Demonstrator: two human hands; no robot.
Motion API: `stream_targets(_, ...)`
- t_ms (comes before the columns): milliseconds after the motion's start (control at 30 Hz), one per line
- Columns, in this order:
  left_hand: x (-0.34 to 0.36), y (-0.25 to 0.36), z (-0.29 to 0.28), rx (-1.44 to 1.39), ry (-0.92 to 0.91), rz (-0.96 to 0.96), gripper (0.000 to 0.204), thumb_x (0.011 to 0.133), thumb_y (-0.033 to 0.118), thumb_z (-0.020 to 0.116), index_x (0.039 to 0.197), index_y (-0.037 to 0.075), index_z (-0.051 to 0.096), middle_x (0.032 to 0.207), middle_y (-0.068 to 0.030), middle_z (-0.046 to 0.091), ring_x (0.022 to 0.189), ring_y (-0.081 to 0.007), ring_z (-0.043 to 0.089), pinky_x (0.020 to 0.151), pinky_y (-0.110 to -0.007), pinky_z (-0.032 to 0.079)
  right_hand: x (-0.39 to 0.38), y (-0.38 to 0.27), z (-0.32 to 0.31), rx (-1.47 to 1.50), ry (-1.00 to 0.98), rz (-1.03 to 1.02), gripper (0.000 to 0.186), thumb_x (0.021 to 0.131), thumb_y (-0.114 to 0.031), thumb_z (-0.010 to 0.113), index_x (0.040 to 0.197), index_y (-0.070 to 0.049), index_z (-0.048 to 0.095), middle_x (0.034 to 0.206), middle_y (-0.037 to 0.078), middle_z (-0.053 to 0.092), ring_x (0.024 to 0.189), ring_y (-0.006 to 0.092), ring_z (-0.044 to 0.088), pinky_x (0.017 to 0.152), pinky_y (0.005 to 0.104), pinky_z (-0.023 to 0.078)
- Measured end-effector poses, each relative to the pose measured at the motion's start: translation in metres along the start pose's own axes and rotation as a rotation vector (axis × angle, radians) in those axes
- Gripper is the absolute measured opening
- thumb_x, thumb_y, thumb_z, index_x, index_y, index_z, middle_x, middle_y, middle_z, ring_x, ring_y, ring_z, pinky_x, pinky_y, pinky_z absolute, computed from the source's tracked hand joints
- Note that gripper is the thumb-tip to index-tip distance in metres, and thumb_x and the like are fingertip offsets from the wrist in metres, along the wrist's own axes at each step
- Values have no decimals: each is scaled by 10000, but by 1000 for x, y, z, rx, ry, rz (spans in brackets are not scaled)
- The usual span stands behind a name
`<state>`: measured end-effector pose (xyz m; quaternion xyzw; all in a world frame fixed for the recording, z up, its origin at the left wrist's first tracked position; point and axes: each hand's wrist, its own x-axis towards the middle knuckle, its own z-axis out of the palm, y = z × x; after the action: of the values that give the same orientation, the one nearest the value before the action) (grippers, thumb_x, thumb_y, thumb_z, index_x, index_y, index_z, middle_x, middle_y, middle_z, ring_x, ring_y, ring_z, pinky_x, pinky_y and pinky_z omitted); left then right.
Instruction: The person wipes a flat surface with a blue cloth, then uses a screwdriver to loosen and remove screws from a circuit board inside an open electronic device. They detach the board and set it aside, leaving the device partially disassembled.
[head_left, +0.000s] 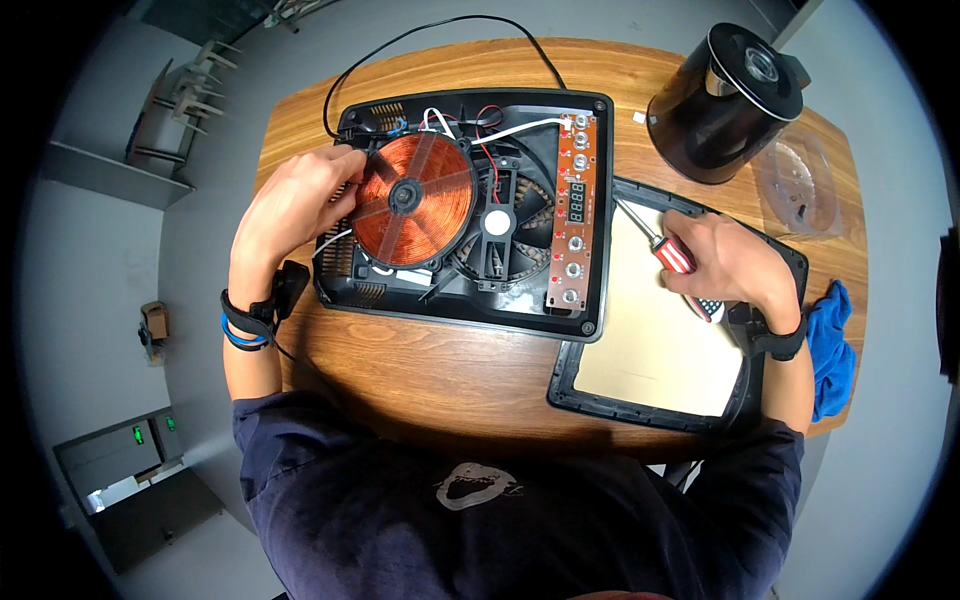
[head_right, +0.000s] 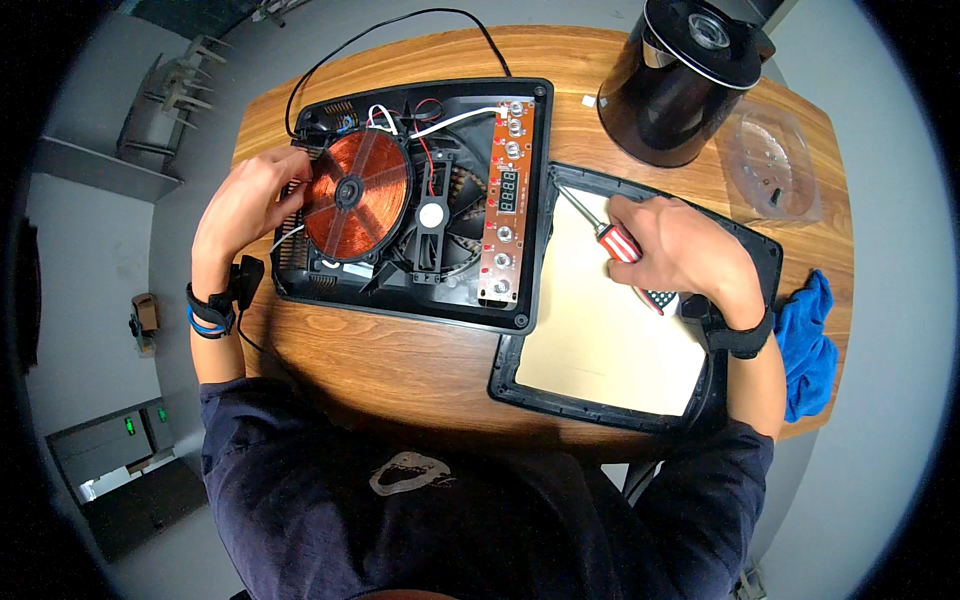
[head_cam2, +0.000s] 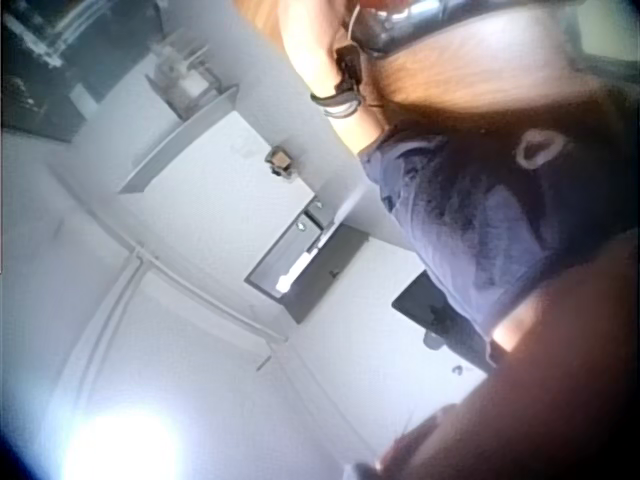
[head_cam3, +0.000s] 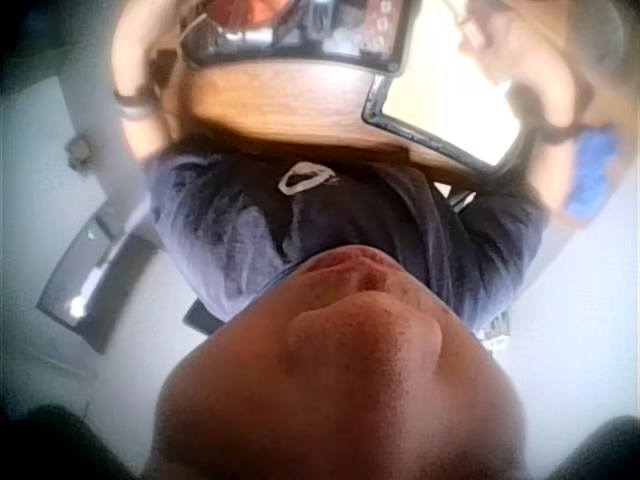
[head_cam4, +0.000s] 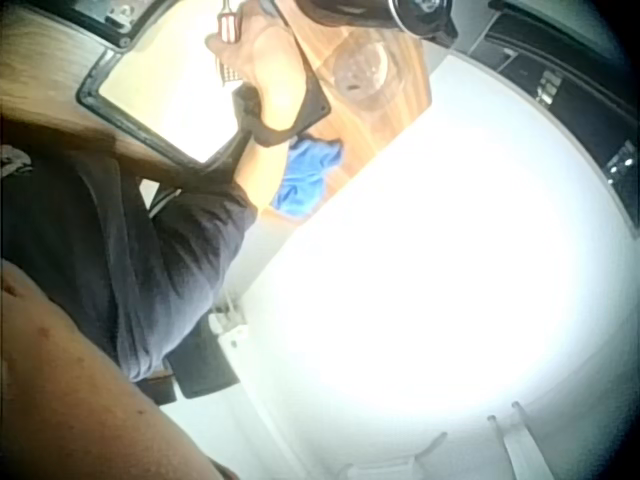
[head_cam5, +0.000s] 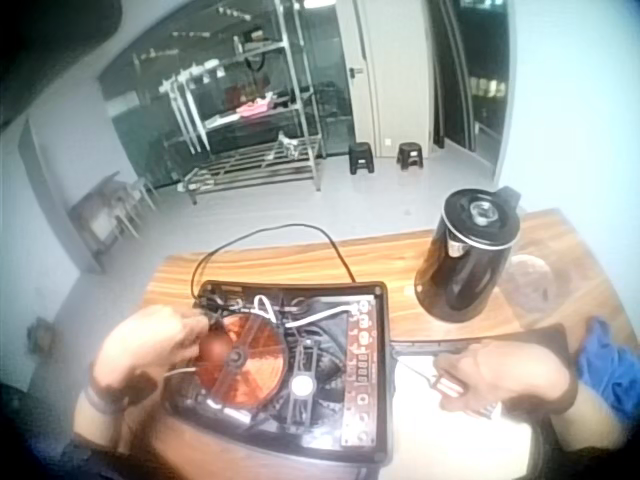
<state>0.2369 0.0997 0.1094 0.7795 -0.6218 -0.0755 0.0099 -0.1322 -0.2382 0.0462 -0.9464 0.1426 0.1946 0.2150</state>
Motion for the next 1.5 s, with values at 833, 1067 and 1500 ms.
stream_targets(833, -5, 101, -5, -48, 14, 451, 292, 908, 55, 761, 1192, 5, 798, 1062, -128, 797, 1022, -339, 806, 876, -437, 655, 4, -25, -24, 69, 552, -281, 182, 1085, -164, 776, 1026, 0, 727, 958, 175, 743, 817, 347, 736, 757, 431, 607)
stream_targets(1067, 9, 130, 14, -59, 156, 602, 279, 903, 70, 769, 1178, 38, 747, 1022, -94, 753, 963, -297, 798, 804, -402, 664, 14, -89, -10, 250, 453, -622, 202, 1046, -115, 822, 1197, 7, 766, 1044, 178, 777, 989, 365, 799, 847, 459, 642)
stream_targets(1500, 12, 142, 36, -122, 259, 572, 257, 903, 74, 773, 1143, 55, 684, 939, -73, 685, 847, -281, 761, 702, -406, 632, 19, -107, -2, 330, 298, -646, 146, 1060, -105, 766, 1089, 27, 711, 983, 200, 727, 920, 424, 756, 823, 495, 620)
